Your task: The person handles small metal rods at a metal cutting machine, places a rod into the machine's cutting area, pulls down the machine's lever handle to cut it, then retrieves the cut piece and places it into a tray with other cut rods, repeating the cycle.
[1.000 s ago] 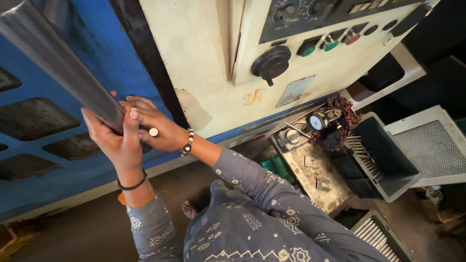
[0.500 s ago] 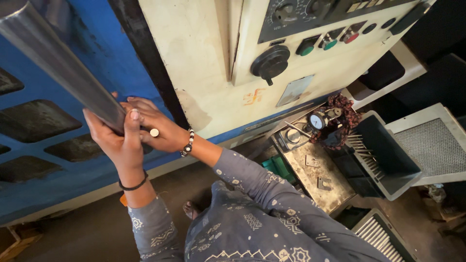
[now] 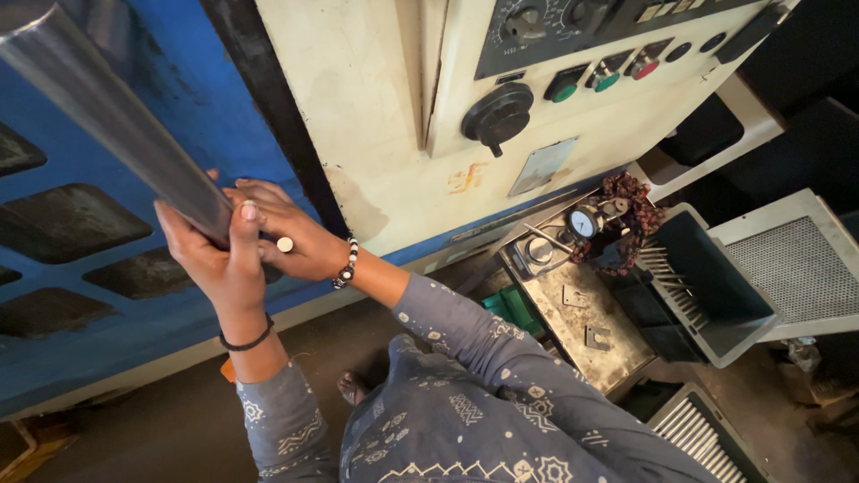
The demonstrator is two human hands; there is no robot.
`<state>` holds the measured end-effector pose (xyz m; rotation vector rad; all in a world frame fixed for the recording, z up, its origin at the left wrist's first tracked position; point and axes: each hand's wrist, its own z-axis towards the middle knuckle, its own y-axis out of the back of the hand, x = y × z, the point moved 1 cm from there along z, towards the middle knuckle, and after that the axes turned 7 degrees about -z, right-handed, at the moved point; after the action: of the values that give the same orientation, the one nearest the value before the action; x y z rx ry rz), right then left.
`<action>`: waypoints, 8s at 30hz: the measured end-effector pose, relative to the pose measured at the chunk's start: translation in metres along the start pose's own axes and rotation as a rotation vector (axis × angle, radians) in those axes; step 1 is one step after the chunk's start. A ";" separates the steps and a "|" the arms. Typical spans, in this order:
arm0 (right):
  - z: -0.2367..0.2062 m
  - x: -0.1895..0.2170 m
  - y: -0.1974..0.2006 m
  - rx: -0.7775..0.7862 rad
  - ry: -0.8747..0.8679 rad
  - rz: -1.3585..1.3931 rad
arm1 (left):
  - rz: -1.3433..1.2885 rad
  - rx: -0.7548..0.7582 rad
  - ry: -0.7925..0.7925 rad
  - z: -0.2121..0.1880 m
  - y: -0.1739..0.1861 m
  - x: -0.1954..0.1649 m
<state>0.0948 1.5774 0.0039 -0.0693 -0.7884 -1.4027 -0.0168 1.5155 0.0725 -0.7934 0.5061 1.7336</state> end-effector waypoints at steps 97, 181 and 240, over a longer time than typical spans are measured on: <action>-0.024 -0.041 0.000 -0.066 -0.069 0.081 | 0.012 0.041 0.119 0.011 -0.010 0.012; 0.018 -0.031 -0.027 0.052 0.092 -0.023 | 0.015 -0.060 0.138 0.016 0.024 0.024; -0.022 -0.193 -0.146 -0.164 -1.355 1.533 | 0.736 -0.433 0.183 0.034 0.240 0.001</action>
<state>-0.0183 1.7000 -0.1732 -1.5179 -1.2058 0.2618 -0.2542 1.4676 0.0812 -1.1731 0.5996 2.5180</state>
